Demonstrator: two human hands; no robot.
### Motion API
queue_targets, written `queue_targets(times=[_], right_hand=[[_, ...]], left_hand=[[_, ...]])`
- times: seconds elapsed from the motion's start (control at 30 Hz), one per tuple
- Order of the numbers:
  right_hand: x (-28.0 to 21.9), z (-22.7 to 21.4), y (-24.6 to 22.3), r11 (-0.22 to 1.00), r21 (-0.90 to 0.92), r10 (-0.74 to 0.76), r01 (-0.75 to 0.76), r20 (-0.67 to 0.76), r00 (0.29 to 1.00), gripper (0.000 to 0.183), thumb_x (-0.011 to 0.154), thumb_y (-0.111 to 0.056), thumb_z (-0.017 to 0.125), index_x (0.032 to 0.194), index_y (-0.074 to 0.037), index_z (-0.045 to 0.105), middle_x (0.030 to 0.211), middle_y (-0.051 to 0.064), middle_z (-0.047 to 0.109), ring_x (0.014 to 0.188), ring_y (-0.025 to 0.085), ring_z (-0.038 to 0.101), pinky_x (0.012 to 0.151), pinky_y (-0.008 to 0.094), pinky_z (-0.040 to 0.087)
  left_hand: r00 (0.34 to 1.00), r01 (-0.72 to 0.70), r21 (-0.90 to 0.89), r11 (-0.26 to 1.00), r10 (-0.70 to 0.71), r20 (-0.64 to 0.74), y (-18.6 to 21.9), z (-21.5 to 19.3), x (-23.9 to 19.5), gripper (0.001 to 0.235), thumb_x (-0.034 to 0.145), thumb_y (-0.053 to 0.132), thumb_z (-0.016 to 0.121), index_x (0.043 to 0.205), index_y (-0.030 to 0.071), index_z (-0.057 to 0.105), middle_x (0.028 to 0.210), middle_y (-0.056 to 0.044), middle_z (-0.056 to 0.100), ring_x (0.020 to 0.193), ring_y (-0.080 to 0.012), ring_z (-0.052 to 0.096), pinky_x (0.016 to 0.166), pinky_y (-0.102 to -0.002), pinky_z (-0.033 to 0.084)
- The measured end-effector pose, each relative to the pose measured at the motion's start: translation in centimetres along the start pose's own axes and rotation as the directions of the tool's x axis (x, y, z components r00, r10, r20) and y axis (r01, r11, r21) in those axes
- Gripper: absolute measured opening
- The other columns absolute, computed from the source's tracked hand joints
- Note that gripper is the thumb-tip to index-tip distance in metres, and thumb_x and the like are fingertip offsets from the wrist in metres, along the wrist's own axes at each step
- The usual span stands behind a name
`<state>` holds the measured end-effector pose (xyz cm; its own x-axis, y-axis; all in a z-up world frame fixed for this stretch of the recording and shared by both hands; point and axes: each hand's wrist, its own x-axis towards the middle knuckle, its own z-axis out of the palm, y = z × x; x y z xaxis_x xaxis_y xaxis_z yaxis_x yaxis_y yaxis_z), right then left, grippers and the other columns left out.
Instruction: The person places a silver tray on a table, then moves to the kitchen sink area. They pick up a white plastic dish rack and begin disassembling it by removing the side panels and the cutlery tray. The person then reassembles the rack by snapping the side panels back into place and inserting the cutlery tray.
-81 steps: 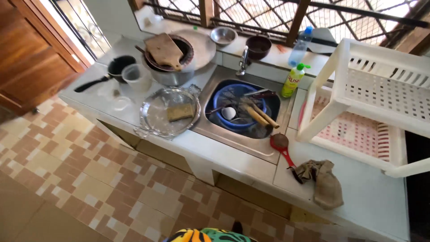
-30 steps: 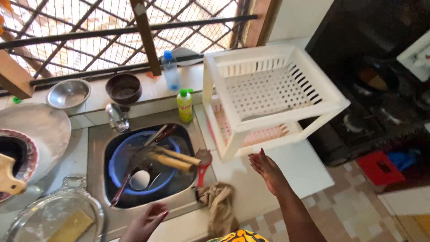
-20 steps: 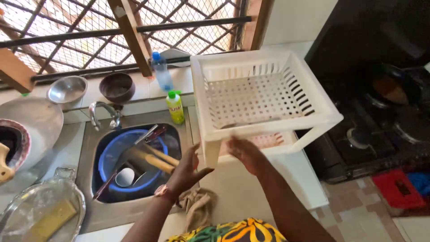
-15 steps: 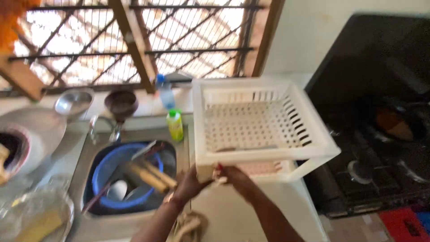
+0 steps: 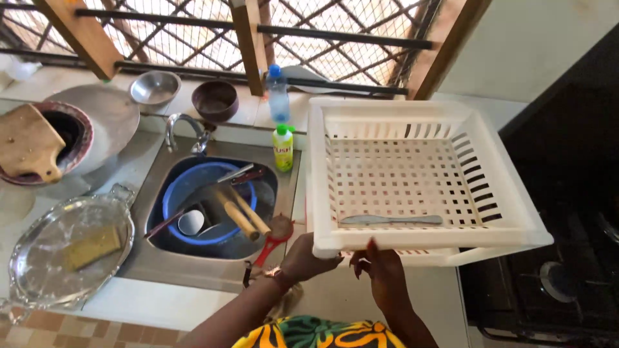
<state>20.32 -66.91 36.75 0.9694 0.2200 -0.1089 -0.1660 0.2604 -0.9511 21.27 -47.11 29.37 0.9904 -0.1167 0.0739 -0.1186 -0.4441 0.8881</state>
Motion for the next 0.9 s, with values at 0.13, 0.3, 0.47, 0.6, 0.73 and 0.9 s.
queue_targets(times=[0.13, 0.3, 0.47, 0.6, 0.73, 0.9], right_hand=[[0.0, 1.5, -1.1, 0.992, -0.118, 0.020, -0.033, -0.113, 0.993, 0.068, 0.101, -0.046, 0.049, 0.072, 0.013, 0.065, 0.066, 0.026, 0.070, 0.053, 0.026, 0.058, 0.050, 0.035, 0.041], [0.0, 2.4, -1.2, 0.983, 0.170, 0.107, -0.070, -0.217, 0.970, 0.040, 0.101, -0.033, 0.061, 0.086, 0.004, 0.062, 0.066, 0.017, 0.058, 0.064, 0.024, 0.054, 0.068, 0.038, 0.045], [0.5, 0.6, 1.0, 0.961, -0.182, -0.234, 0.210, -0.126, 0.964, 0.045, 0.094, -0.011, 0.065, 0.137, -0.007, 0.050, 0.102, 0.016, 0.069, 0.089, 0.025, 0.070, 0.084, 0.039, 0.060], [0.4, 1.5, -0.1, 0.905, 0.417, 0.221, -0.087, -0.284, 0.933, 0.039, 0.098, -0.024, 0.060, 0.132, -0.005, 0.063, 0.103, 0.010, 0.065, 0.091, 0.023, 0.062, 0.080, 0.040, 0.053], [0.0, -5.9, 4.0, 0.549, -0.718, -0.475, 0.429, 0.154, 0.866, 0.056, 0.091, -0.010, 0.069, 0.142, -0.001, 0.046, 0.154, 0.025, 0.052, 0.129, 0.035, 0.063, 0.105, 0.043, 0.053], [-1.6, -9.6, 4.4, 0.385, -0.876, -0.488, 0.290, 0.074, 0.870, 0.074, 0.090, -0.014, 0.068, 0.158, -0.009, 0.040, 0.121, 0.026, 0.071, 0.102, 0.043, 0.070, 0.088, 0.048, 0.055]], left_hand=[[0.989, 0.141, -0.153, 0.978, -0.132, 0.065, -0.4, 0.5, 0.0, 0.035, 0.076, 0.027, 0.085, 0.106, 0.010, 0.077, 0.099, -0.002, 0.080, 0.086, -0.0104, 0.071, 0.066, -0.030, 0.057], [0.997, -0.008, -0.019, 1.000, 0.010, 0.076, -0.8, 0.4, 0.2, 0.036, 0.079, 0.031, 0.080, 0.110, 0.013, 0.075, 0.099, -0.006, 0.081, 0.086, -0.0167, 0.076, 0.065, -0.032, 0.061], [0.992, 0.085, 0.016, 0.996, -0.086, 0.093, -0.7, 0.7, 0.2, 0.036, 0.078, 0.034, 0.078, 0.107, 0.014, 0.075, 0.096, -0.005, 0.081, 0.084, -0.0171, 0.077, 0.063, -0.032, 0.058], [1.000, 0.017, 0.090, 0.996, -0.018, 0.015, -1.6, 2.0, -0.3, 0.032, 0.079, 0.039, 0.076, 0.101, 0.017, 0.077, 0.096, -0.006, 0.082, 0.089, -0.0204, 0.079, 0.068, -0.036, 0.058], [0.999, -0.020, 0.044, 0.999, 0.021, -0.026, -1.3, 4.8, -1.3, 0.031, 0.078, 0.041, 0.076, 0.099, 0.018, 0.078, 0.094, -0.003, 0.081, 0.087, -0.0124, 0.076, 0.070, -0.035, 0.058], [0.932, 0.220, 0.029, 0.975, -0.219, 0.288, 5.5, 3.7, -2.4, 0.048, 0.081, 0.054, 0.076, 0.117, 0.022, 0.075, 0.113, -0.005, 0.078, 0.106, -0.0186, 0.074, 0.083, -0.034, 0.056]])
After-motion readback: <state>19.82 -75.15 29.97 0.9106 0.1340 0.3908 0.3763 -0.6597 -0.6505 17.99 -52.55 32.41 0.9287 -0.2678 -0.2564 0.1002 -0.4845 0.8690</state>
